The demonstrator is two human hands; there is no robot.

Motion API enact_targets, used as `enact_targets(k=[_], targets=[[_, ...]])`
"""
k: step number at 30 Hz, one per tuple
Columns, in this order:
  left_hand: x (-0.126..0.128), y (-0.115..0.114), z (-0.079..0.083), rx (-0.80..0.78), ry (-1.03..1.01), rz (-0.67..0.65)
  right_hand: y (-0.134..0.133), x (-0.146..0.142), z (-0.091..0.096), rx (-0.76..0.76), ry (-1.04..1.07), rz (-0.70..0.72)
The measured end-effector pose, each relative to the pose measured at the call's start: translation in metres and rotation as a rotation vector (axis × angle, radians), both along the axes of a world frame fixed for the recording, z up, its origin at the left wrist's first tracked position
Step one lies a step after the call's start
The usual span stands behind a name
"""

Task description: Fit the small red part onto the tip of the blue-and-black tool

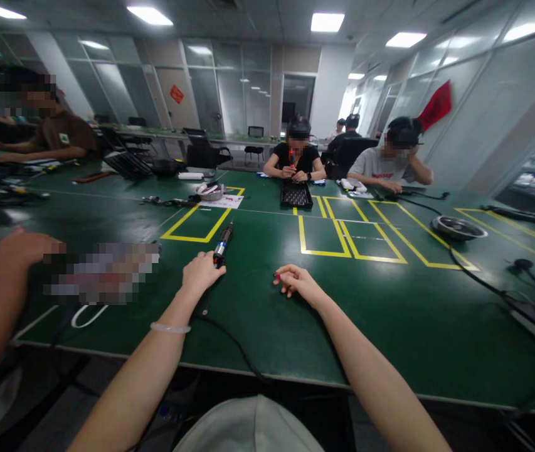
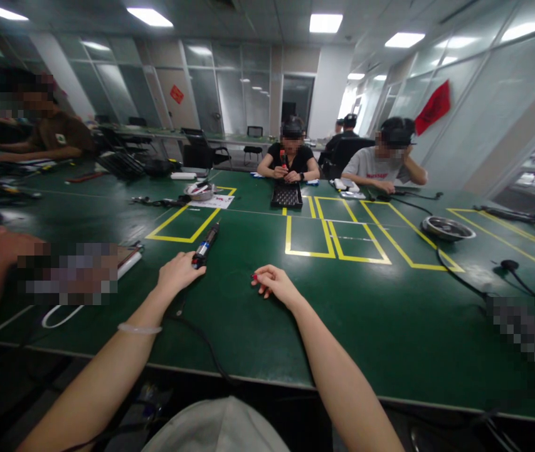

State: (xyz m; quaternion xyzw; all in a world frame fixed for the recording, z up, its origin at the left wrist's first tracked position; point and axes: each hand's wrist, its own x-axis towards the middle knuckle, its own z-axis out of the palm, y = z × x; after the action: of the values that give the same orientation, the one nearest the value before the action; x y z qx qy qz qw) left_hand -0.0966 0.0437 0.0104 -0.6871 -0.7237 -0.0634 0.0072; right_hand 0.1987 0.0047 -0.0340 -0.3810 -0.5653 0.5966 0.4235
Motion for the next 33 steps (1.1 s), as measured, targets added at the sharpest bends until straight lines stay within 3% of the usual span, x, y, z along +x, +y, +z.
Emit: enact_targets(k=[6,10,17,23,33], targets=[[0.04,-0.007,-0.005,0.014,-0.018,-0.183,0.0,-0.001,-0.001,0.011,0.016,0.005],[0.07,-0.012,-0.008,0.011,-0.016,-0.277,0.004,-0.003,-0.003,0.046,0.013,-0.083],[0.108,-0.027,-0.005,-0.004,-0.034,-0.426,0.012,0.002,-0.014,0.222,-0.198,-0.207],[0.119,-0.034,-0.008,-0.005,-0.06,-0.474,0.007,0.002,-0.009,0.452,-0.389,-0.221],[0.117,-0.033,-0.013,0.025,-0.06,-0.497,0.004,-0.006,-0.008,0.6,-0.67,-0.25]])
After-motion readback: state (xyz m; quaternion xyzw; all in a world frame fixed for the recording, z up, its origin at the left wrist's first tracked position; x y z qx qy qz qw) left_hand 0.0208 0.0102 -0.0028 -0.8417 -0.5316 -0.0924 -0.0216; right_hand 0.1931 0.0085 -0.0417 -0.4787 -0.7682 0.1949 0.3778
